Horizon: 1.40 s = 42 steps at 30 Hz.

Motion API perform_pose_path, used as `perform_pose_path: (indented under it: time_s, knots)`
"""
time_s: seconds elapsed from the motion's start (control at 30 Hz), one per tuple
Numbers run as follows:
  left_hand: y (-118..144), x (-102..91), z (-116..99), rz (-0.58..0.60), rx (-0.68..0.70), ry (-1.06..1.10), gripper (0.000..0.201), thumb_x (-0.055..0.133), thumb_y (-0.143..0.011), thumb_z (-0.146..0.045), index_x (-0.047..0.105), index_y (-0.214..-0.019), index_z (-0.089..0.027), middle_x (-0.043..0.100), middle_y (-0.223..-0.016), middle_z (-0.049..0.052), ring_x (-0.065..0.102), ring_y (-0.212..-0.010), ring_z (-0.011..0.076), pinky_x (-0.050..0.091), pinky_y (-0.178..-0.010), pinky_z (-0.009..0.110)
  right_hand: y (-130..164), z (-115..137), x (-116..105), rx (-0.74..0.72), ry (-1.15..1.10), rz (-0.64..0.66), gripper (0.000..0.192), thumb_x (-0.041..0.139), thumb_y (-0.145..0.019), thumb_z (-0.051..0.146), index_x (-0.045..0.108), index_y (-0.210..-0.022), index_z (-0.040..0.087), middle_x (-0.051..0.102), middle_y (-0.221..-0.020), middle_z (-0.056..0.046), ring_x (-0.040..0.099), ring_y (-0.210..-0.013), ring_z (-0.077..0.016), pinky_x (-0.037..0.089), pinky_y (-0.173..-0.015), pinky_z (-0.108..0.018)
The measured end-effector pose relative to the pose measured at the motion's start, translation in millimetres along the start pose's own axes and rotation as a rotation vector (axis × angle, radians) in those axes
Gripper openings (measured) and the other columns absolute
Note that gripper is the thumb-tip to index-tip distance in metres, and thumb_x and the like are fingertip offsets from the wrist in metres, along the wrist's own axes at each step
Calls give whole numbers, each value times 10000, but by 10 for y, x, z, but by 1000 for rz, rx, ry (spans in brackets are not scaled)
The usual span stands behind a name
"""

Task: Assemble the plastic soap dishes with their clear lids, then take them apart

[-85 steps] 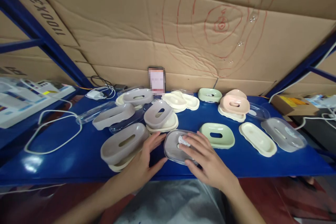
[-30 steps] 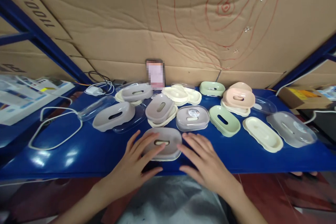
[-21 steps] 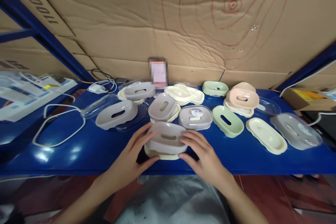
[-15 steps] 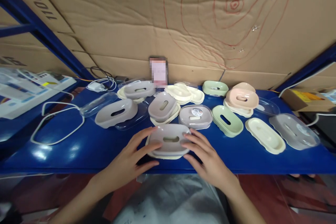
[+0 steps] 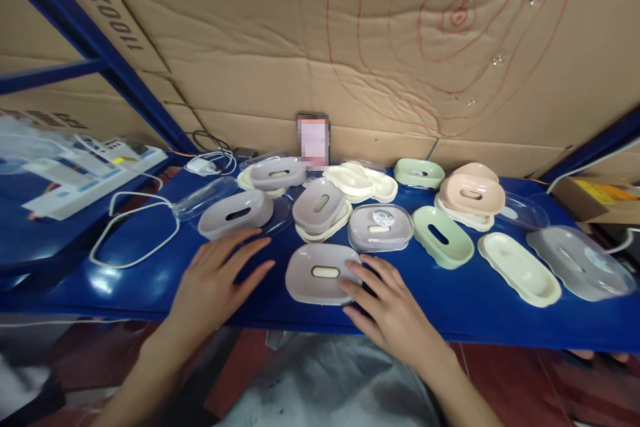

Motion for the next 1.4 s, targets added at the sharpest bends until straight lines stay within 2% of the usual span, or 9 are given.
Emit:
perform_pose_path:
  time_s: [0.13,0.27,0.47,0.57,0.77,0.93,1.13,1.27,1.4]
  knots:
    - [105,-2,173,75,-173,-274,401,525,-1101,-443,658,-1380,-188,728,-1291,172,737,-1067,371,576,-863,490,23,-18,-13,-7,-6,-23,389,703,-1033,368,685,-1412,282,588,-1595,-82,489,-1526,-336,524,-1173,-622]
    - [148,68,149,114,-230,-342,417,473,-1108,-447,622,-1384,-171,669,-1346,205,707,-1127,399,589,-832,495,34,-25,-7,-1,-19,-18,399,696,-1038,340,664,-1431,279,552,-1624,-98,470,-1541,-331,510,-1182,-612]
    - [189,108,108,91,-187,-99,231,546,-1083,-428,608,-1188,-232,581,-1471,159,625,-1316,363,616,-976,491,25,-27,-13,9,-82,-10,400,702,-1036,326,645,-1425,252,556,-1613,-113,458,-1547,-322,527,-1180,-568]
    - [193,119,146,54,-176,-29,365,598,-1069,-466,591,-1354,-238,639,-1328,140,643,-1225,361,617,-989,528,33,-28,-13,12,-108,-2,365,712,-1031,328,650,-1379,239,558,-1610,-116,441,-1556,-320,518,-1193,-572]
    - [206,115,194,7,-131,149,400,601,-1088,-445,623,-1451,-277,552,-1549,145,606,-1398,363,574,-1133,576,38,-27,-17,29,-147,-1,325,725,-1018,339,664,-1321,238,531,-1635,-120,457,-1549,-324,525,-1196,-563]
    - [256,-95,136,47,-183,348,373,654,-1070,-460,651,-1422,-334,663,-1457,62,714,-1284,268,611,-1126,491,47,-30,-20,87,-136,2,598,706,-1030,385,511,-1581,260,468,-1689,-123,464,-1555,-317,543,-1192,-543]
    - [86,-73,-201,77,174,556,299,627,-1094,-315,656,-1384,-247,651,-1472,97,604,-1448,240,568,-1195,435,50,-20,-29,66,-103,-42,828,667,-1057,370,224,-1750,279,282,-1789,-130,377,-1619,-314,522,-1222,-529]
    - [-70,81,-393,131,380,630,292,598,-1104,-286,635,-1380,-198,654,-1462,125,547,-1503,249,482,-1272,526,41,-27,-31,28,-99,5,730,654,-1064,331,329,-1718,325,320,-1781,-72,334,-1640,-309,507,-1239,-542]
    - [-99,142,-441,74,417,578,280,623,-1089,-269,634,-1354,-176,670,-1422,138,595,-1432,258,510,-1247,558,40,-44,-33,18,-104,13,668,662,-1061,324,411,-1681,321,414,-1736,-51,333,-1641,-302,523,-1229,-551]
Point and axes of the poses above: each hand's wrist, its own y-axis away from the middle knuckle, its own x-axis out of the palm, z = x × y, the point moved 2 cm from there along -y, towards the middle knuckle
